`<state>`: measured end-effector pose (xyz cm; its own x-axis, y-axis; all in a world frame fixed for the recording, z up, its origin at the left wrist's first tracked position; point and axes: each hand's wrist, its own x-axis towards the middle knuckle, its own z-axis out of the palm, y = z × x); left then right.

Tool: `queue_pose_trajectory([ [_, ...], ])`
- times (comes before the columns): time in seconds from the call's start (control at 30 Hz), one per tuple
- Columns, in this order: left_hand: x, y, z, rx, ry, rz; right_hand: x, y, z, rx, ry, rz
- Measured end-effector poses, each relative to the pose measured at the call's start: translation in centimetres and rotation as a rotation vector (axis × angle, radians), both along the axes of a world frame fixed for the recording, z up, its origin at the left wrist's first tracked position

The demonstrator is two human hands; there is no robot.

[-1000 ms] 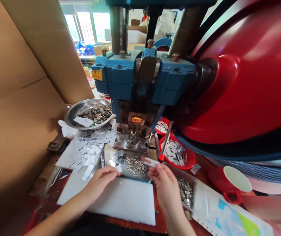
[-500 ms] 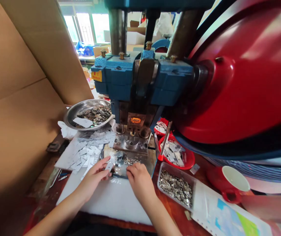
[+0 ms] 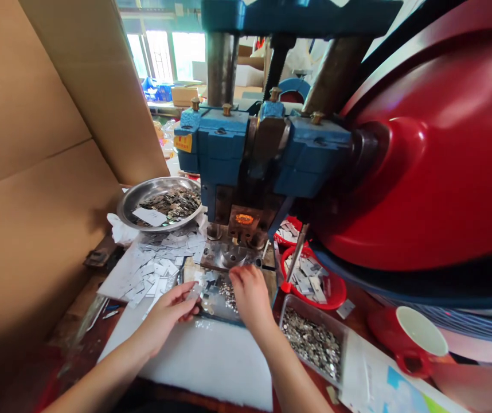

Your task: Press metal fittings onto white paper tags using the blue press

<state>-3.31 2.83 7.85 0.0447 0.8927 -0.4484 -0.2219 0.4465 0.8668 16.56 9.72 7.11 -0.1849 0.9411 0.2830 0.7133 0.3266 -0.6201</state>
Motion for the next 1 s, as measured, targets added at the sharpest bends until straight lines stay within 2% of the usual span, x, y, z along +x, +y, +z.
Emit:
queue_pose_trajectory([
  [0.07, 0.1, 0.2, 0.1, 0.012, 0.019, -0.022, 0.1, 2.5, 0.4, -0.01, 0.03, -0.081],
  [0.17, 0.2, 0.5, 0.5, 0.087, 0.079, -0.05, -0.1, 5.9, 0.3, -0.023, 0.005, -0.125],
  [0.27, 0.2, 0.8, 1.1, 0.126, 0.143, -0.026, -0.5, 7.6, -0.2, -0.015, -0.039, -0.166],
  [0.47, 0.0, 1.8, 0.8, 0.079, 0.107, 0.046, -0.1, 6.2, 0.4, 0.05, -0.086, -0.135],
  [0.6, 0.7, 2.7, 0.8, 0.036, -0.089, 0.064, 0.4, 3.4, 0.5, 0.116, 0.083, -0.117],
  [0.67, 1.2, 3.1, 1.1, 0.03, -0.15, 0.074, 0.1, 1.4, 0.1, -0.041, 0.29, -0.097],
  [0.8, 2.2, 3.4, 1.5, 0.041, -0.194, 0.075, -1.7, -2.8, -0.2, -0.825, 0.938, 0.077],
  [0.83, 2.4, 3.3, 1.5, 0.053, -0.191, 0.07, -2.2, -3.5, -0.1, -0.958, 1.088, 0.104],
  [0.9, 2.7, 3.3, 1.6, 0.081, -0.19, 0.055, -2.8, -4.5, 0.5, -1.119, 1.325, 0.132],
  [1.0, 3.1, 3.1, 1.7, 0.111, -0.211, 0.011, -2.9, -4.6, 1.3, -1.172, 1.505, 0.123],
])
